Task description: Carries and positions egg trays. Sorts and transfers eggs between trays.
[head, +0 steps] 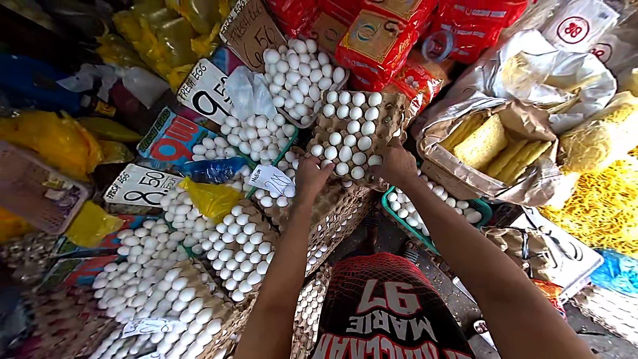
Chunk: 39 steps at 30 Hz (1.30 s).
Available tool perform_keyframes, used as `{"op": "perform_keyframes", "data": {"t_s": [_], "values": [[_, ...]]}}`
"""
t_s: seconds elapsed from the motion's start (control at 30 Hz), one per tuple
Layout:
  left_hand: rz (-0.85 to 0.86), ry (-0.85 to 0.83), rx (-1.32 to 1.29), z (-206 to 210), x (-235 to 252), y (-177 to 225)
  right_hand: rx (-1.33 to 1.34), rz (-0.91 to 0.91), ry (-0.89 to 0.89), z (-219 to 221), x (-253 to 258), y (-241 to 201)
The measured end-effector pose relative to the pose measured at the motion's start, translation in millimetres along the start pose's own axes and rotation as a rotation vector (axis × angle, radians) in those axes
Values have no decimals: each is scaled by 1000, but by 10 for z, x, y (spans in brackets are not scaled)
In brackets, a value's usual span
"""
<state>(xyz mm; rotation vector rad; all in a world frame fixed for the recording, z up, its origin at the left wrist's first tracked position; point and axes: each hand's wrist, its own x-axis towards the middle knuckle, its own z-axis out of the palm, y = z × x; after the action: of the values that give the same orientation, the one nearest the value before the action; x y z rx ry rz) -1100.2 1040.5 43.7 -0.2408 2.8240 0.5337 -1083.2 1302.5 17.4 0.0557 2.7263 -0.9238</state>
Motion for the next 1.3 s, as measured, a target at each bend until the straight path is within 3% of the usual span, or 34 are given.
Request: {"op": "perform_keyframes", "data": {"t_s": [0.07, 0.13, 0.2, 0.27, 0.3, 0.37, 0.5, 0.57, 0.67, 0.73, 0.8, 0.87, 0.97, 1.07, 1.13, 1.2, 1.3], "values": [[-20, -23, -200, -62, 2, -47, 421, 13, -26, -115, 22, 94], [-76, -96, -675, -163, 4, -101, 783, 54, -125, -218, 71, 97], [-121, -203, -1164, -299, 58, -139, 688, 46, -129, -276, 174, 16], [-76, -256, -1383, -409, 175, -149, 300, -1, -58, -272, 358, -98], [-56, -249, -1336, -445, 238, -128, 117, -4, -46, -251, 438, -170], [18, -178, -966, -476, 354, -49, -121, 14, -52, -188, 553, -324], [166, -66, -10, -452, 561, 18, -173, 6, -58, -128, 644, -374], [191, -100, 218, -415, 619, 15, 132, -3, -61, -176, 642, -208], [261, -142, 329, -336, 672, -54, 915, 128, -158, -263, 542, -32], [298, -128, 339, -322, 675, -92, 1128, 214, -252, -312, 494, -29], [326, -91, 334, -347, 677, -107, 871, 108, -242, -302, 444, -120], [340, -59, 221, -392, 672, -125, 309, -70, -182, -206, 458, -235], [318, -58, -295, -507, 462, -143, -249, -100, -187, -97, 335, -520], [272, -289, -936, -535, -96, -72, -346, -126, -176, -28, 339, -550], [250, -520, -1152, -391, -578, -61, -267, -142, -171, -37, 385, -420], [287, -781, -1284, -50, -830, -80, -22, -172, -157, -136, 395, -213], [291, -1106, -1279, 629, -1000, -53, 646, -180, -149, -412, 15, 216]]}}
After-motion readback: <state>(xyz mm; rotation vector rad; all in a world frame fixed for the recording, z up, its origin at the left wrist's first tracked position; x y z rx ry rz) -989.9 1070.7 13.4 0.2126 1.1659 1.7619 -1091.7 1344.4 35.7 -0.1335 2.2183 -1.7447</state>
